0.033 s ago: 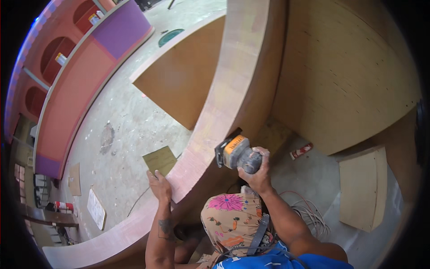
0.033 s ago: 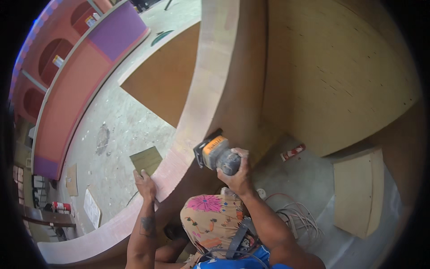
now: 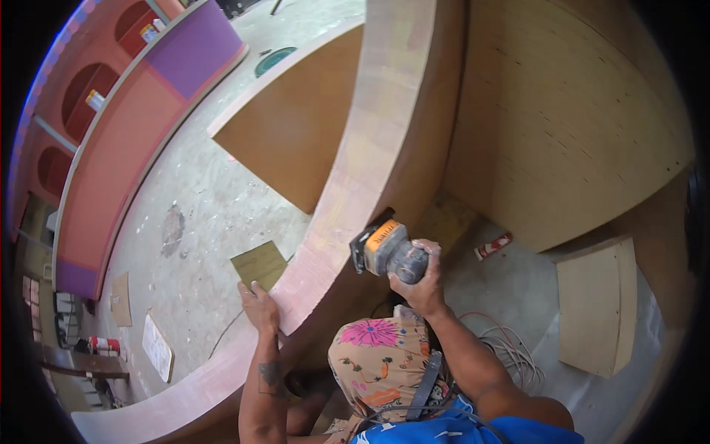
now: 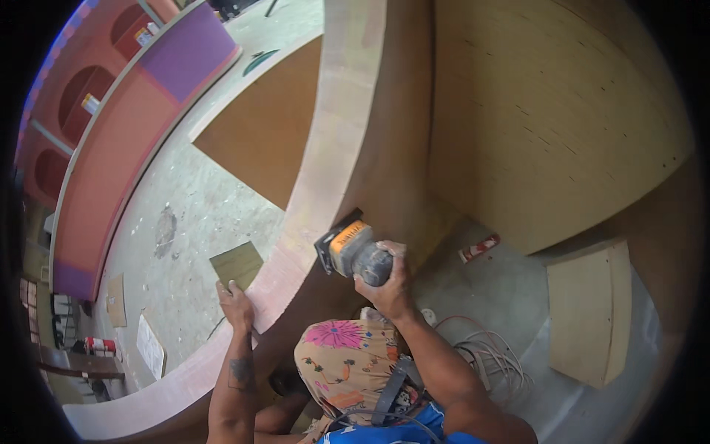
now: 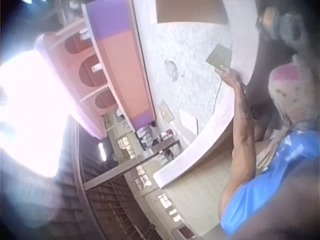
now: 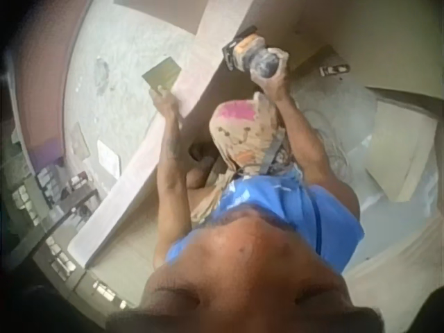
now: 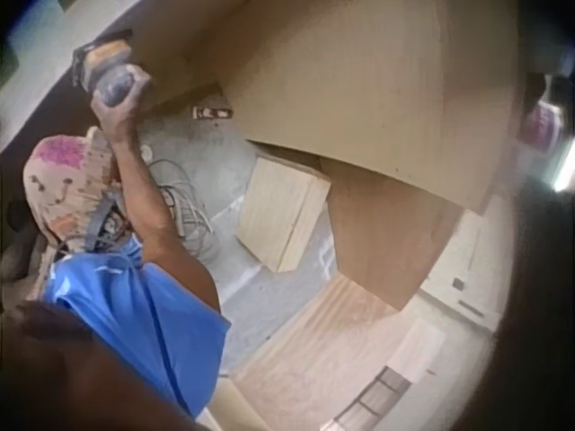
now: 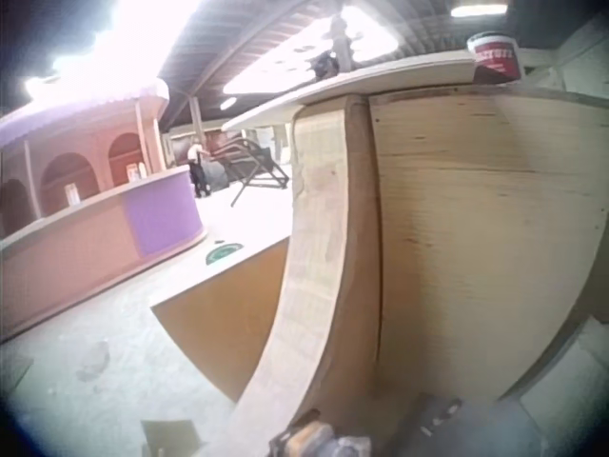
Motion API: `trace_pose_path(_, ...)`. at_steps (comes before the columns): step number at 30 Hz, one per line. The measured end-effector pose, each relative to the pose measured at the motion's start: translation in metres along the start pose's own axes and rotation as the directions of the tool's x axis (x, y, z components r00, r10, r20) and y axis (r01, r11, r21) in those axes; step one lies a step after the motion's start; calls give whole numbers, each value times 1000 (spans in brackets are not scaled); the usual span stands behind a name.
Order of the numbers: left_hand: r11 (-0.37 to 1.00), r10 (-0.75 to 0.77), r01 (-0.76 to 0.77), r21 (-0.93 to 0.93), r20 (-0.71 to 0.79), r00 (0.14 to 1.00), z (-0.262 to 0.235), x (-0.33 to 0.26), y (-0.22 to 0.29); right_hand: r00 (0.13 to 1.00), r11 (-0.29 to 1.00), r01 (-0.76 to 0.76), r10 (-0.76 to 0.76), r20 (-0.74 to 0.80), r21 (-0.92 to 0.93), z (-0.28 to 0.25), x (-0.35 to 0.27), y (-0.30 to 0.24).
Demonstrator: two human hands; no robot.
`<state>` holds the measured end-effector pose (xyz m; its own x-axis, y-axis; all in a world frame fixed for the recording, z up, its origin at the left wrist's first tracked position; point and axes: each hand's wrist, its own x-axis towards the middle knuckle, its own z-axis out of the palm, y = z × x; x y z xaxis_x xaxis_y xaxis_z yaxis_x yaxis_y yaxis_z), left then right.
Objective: Sanding the curved edge and flat surfaces of a wooden structure using an electric orbital sander and manual sandpaper.
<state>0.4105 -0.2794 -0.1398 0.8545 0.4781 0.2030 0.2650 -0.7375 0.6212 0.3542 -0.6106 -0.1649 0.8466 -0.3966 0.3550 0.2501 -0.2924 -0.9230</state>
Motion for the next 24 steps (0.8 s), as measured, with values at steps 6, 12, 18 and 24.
trace_pose_path(6, 990, 26, -19, -141, 46, 999, -7, 4, 4, 988, 993, 106, -112, -109, -53, -20, 42, -4)
trace_pose_path(12, 989, 27, -20, -143, 45, 999, -10, 1, 4, 975, 996, 82, -76, -210, 20, -50, 114, -38)
trace_pose_path(18, 993, 23, -19, -117, 37, 999, -8, 0, 1, 966, 920, -61, 152, -209, 388, -61, 140, -63)
trace_pose_path(24, 993, -1, 6, -115, 39, 999, -8, 0, -2, 978, 999, -22, 31, -205, 43, -24, 59, -36)
